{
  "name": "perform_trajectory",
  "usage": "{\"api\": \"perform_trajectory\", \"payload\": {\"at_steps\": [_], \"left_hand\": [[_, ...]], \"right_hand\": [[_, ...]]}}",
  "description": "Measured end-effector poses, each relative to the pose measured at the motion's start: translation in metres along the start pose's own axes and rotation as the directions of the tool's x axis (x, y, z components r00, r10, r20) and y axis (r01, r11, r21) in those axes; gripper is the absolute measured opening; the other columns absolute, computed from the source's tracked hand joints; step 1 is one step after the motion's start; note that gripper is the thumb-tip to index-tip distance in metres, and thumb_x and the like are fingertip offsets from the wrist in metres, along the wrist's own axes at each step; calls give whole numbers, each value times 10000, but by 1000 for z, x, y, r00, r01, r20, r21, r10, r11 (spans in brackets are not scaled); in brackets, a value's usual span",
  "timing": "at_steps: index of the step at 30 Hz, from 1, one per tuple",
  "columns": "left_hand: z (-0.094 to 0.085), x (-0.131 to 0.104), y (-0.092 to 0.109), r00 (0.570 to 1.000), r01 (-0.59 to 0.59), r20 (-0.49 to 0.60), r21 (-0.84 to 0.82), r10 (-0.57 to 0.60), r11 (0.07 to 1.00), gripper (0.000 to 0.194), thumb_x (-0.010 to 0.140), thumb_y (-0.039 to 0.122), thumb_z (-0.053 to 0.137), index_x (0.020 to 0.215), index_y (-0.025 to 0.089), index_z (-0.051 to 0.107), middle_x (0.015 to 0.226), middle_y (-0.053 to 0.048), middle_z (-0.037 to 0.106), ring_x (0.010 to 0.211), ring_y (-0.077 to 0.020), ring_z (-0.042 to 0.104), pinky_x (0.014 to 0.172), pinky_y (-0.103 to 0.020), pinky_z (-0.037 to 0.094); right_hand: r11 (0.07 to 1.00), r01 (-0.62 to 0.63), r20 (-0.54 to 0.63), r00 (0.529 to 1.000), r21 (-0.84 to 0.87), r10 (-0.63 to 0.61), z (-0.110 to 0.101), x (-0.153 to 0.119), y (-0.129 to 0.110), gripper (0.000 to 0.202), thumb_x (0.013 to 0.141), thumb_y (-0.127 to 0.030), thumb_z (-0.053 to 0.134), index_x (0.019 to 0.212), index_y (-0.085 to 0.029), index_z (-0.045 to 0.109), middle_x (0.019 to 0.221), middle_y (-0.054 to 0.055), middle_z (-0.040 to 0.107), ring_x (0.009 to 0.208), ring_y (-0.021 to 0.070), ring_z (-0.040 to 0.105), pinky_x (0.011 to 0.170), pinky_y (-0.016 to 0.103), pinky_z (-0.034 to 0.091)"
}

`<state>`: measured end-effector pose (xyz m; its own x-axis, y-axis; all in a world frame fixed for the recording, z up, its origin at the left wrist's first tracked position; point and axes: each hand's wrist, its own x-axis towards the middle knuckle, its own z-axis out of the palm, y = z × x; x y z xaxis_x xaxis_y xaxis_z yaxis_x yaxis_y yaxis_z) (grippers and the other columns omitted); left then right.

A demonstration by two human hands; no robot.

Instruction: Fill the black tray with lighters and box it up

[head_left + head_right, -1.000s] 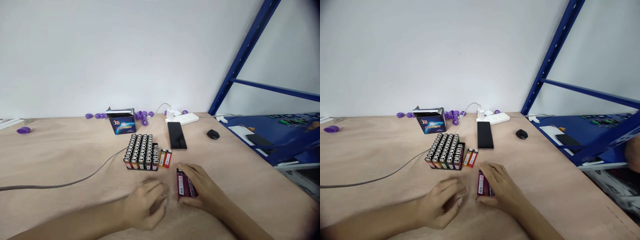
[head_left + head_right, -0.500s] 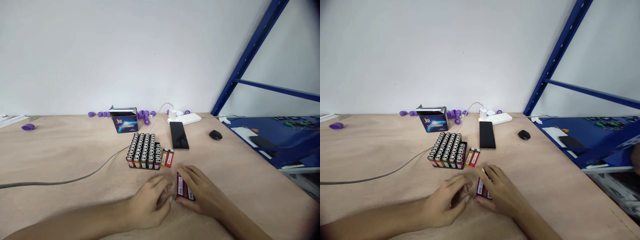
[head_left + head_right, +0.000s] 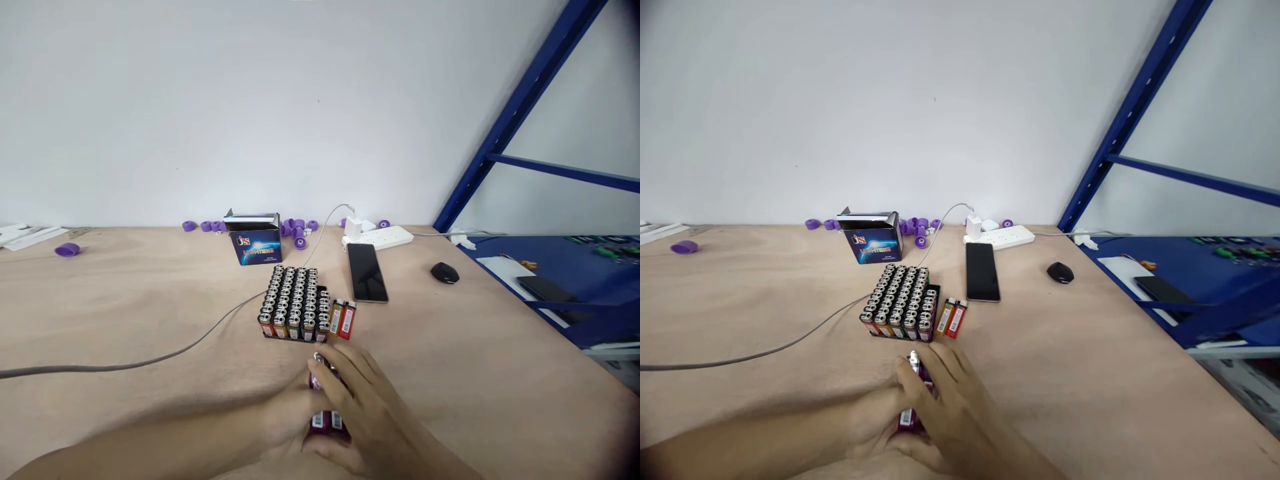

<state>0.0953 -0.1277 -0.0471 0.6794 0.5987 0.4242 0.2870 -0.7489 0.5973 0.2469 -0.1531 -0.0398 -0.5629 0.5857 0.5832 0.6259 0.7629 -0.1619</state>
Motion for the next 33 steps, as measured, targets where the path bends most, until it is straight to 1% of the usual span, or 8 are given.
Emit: {"api": "perform_trajectory", "payload": {"at_steps": [4,9,13,16,19,22,27,33], "left_hand": [[4,-3,-5,904,427,315,-720,-290,547,326,1058,156,409,1362,138,523,1114,-143,752,944,-259,764,733,-382,642],[1,-1,-6,766,582,579,-809,-280,-82,592,820,556,756,1191,106,655,1055,-169,749,1016,-300,732,896,-437,578],[6,-1,-4,807,556,548,-830,-221,-29,589,786,632,748,1037,102,691,829,-116,742,869,-254,744,820,-366,567],[4,-4,0,845,508,472,-855,-252,100,527,885,627,635,1015,117,644,762,-79,709,710,-185,710,709,-296,552],[-12,-4,6,904,423,363,-700,-223,575,443,1012,539,448,973,137,631,807,-83,700,706,-159,666,685,-261,530],[-37,3,12,971,-80,204,-210,124,974,421,1064,424,326,995,136,625,845,-93,681,759,-186,621,762,-308,523],[-67,21,10,944,-311,22,398,330,863,327,1029,74,295,1000,109,619,996,-120,695,962,-201,623,926,-323,501],[-71,36,-6,973,-223,102,640,206,735,320,993,41,322,840,134,588,1417,-226,539,1383,-302,458,1106,-482,428]], "right_hand": [[930,-272,-84,950,247,301,-10,-5,9,650,935,-581,515,1414,-162,380,1307,208,589,1159,337,618,919,453,545],[758,-510,-7,828,407,561,-24,-8,21,188,929,-384,549,982,-209,591,756,10,624,667,173,612,617,277,512],[617,-609,249,782,499,571,-22,0,22,249,905,-397,560,775,-193,618,632,-6,598,554,142,548,506,242,435],[508,-646,124,679,570,724,-33,12,33,294,907,-423,569,725,-195,605,575,-24,555,500,121,509,458,222,394],[459,-647,-77,528,609,846,-53,32,61,290,907,-466,589,784,-203,592,472,-75,459,392,90,398,384,202,305],[499,-656,-48,579,566,814,-68,58,93,262,906,-445,594,805,-204,580,494,-59,519,412,106,467,404,210,362],[692,-650,251,759,314,600,-61,98,123,100,953,-267,512,895,-196,554,695,18,683,602,149,631,585,249,460],[899,-436,468,786,-45,404,-43,114,115,166,984,-205,462,853,-172,559,652,23,604,587,144,528,544,249,289]]}}
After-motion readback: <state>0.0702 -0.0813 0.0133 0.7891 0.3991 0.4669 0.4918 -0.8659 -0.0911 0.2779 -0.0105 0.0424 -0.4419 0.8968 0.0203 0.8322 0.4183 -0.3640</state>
